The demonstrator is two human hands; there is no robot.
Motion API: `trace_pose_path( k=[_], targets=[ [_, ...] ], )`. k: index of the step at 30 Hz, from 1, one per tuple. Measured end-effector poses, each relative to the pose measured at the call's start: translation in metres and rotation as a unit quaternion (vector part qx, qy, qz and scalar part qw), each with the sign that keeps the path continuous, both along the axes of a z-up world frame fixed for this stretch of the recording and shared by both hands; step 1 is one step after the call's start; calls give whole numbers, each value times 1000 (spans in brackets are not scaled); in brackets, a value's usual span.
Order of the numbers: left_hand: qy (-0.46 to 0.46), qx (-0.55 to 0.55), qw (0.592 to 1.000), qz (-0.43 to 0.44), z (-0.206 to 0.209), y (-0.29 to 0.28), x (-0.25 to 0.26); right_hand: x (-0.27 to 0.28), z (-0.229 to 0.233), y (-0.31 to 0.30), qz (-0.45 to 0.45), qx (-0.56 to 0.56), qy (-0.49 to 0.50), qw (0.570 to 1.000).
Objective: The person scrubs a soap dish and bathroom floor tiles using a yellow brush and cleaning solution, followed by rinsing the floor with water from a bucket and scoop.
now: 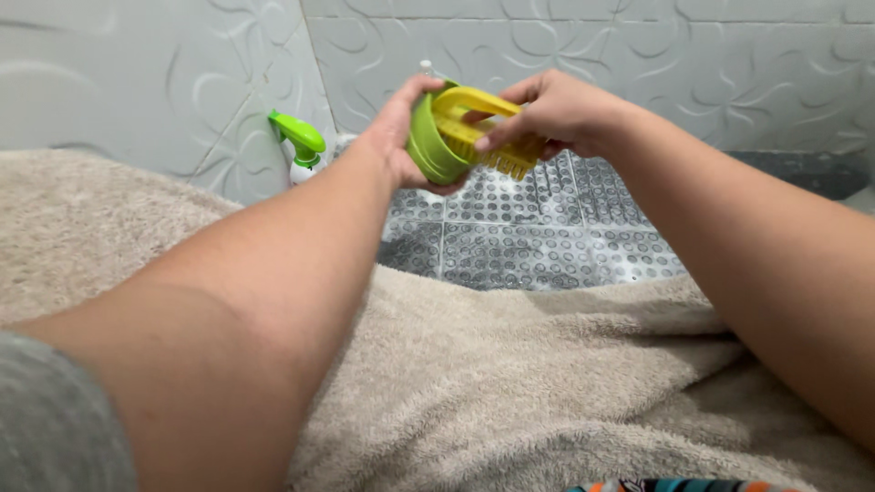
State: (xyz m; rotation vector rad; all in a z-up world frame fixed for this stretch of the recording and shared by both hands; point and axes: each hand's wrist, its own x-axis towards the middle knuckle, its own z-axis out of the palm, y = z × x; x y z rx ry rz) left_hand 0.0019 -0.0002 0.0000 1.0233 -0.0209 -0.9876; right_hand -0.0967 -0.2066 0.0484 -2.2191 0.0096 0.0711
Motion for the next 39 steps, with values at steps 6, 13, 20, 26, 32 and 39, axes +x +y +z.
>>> trace_pose_path(
  k=[6, 13, 20, 26, 32, 39],
  targets=[
    [10, 15, 1000, 1, -4, 1, -4, 6, -7, -2, -20, -159, -91, 983],
    [10, 24, 1000, 17, -9, 4, 7, 14, -21, -5, 40, -51, -21, 998],
    [107, -37, 980, 165, -68, 2, 52, 29, -55, -32, -183, 75, 38, 980],
    [188, 136, 945, 231, -207, -9, 95, 25, -102, -36, -202, 92, 117, 968],
    [270, 264, 909, 176, -266, -35, 88, 24, -126, -36, -198, 111, 159, 961],
    [294, 159, 924, 185, -294, -45, 98, 27, -135, -25, -199, 107, 190, 955]
  ],
)
